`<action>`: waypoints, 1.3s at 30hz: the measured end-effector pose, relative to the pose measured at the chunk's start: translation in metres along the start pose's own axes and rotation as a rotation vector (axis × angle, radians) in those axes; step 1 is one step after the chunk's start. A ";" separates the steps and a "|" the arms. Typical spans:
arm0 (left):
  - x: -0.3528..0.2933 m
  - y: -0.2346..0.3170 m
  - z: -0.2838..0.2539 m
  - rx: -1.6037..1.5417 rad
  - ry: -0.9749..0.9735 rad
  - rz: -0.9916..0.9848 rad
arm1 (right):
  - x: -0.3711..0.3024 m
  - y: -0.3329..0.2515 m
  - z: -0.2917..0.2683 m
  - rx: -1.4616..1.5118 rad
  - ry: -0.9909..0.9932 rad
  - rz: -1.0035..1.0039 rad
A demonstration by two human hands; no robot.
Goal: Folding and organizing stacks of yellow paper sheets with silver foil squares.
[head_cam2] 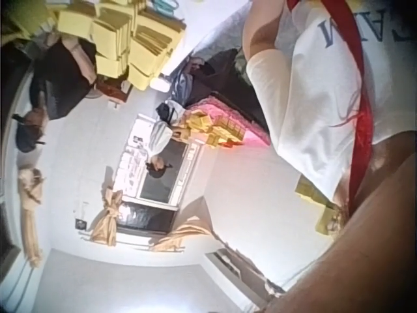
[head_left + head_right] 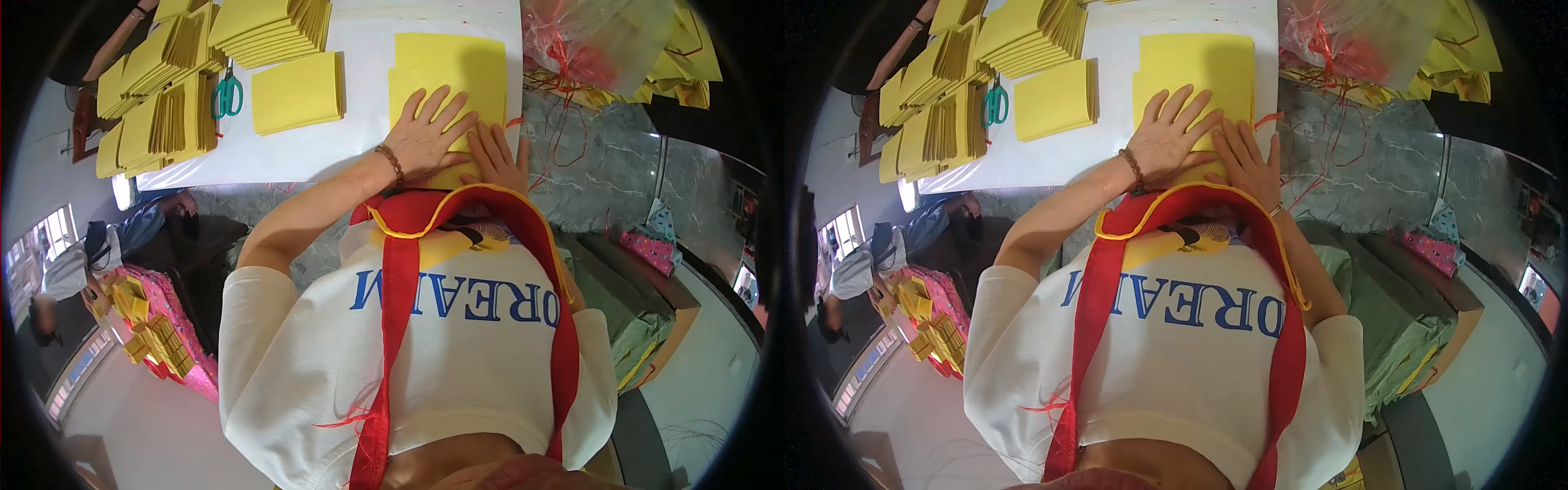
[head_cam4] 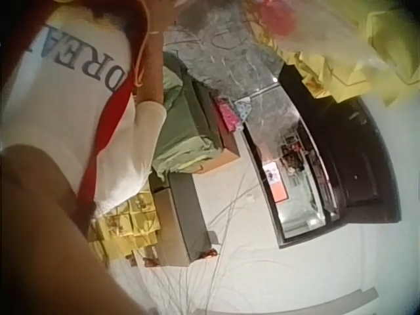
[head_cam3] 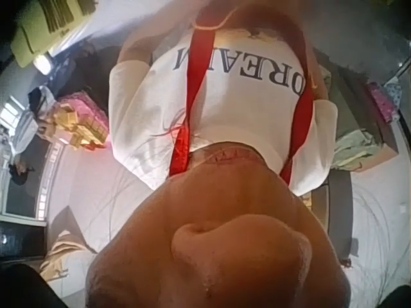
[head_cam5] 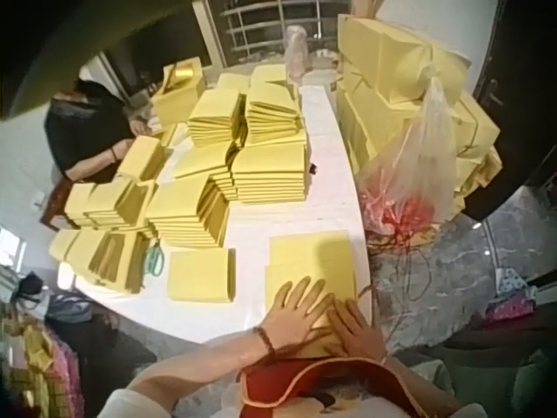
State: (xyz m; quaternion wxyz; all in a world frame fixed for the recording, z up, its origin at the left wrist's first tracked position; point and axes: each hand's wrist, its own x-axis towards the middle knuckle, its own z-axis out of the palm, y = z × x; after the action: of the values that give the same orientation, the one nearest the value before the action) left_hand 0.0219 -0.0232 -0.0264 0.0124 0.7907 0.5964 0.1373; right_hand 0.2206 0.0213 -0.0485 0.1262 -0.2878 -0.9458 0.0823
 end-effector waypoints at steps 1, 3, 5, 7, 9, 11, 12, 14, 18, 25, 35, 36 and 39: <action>0.000 0.000 -0.001 -0.009 -0.004 0.006 | -0.002 0.002 0.004 0.032 -0.023 0.030; -0.001 -0.001 0.000 -0.055 0.031 -0.003 | -0.004 0.004 0.007 0.033 -0.022 0.021; -0.001 -0.001 -0.001 -0.095 0.068 -0.015 | -0.002 0.005 0.005 0.035 -0.018 0.006; -0.002 0.002 -0.006 -0.102 0.033 -0.019 | 0.000 0.002 -0.003 0.047 -0.072 0.033; -0.002 0.001 -0.002 -0.018 0.077 0.043 | 0.002 0.011 -0.002 0.428 -0.017 0.071; -0.002 0.000 0.001 0.068 0.122 0.095 | 0.003 0.019 -0.006 0.810 0.032 0.100; -0.002 0.000 0.000 0.164 0.124 0.106 | 0.005 0.018 -0.014 1.039 0.114 0.298; -0.001 0.001 -0.003 0.270 0.122 0.101 | 0.011 0.019 -0.022 1.271 0.183 0.489; -0.001 -0.018 -0.020 -0.093 0.223 0.030 | 0.020 0.013 -0.018 1.074 0.323 0.377; -0.074 -0.109 -0.078 0.112 0.455 -0.134 | 0.006 -0.009 -0.021 0.692 0.463 0.248; -0.137 -0.174 -0.030 0.307 0.130 -0.223 | 0.006 0.026 -0.002 1.175 0.222 0.477; -0.138 -0.175 -0.029 0.321 0.106 -0.220 | 0.006 0.025 -0.001 1.175 0.220 0.478; -0.140 -0.176 -0.030 0.232 -0.052 -0.243 | 0.007 0.024 -0.001 1.077 0.240 0.429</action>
State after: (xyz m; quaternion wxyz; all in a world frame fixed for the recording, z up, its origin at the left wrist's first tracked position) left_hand -0.1858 -0.1097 -0.0580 -0.0469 0.7121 0.6991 0.0443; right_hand 0.2283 0.0452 -0.0516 0.3412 -0.3752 -0.6706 0.5415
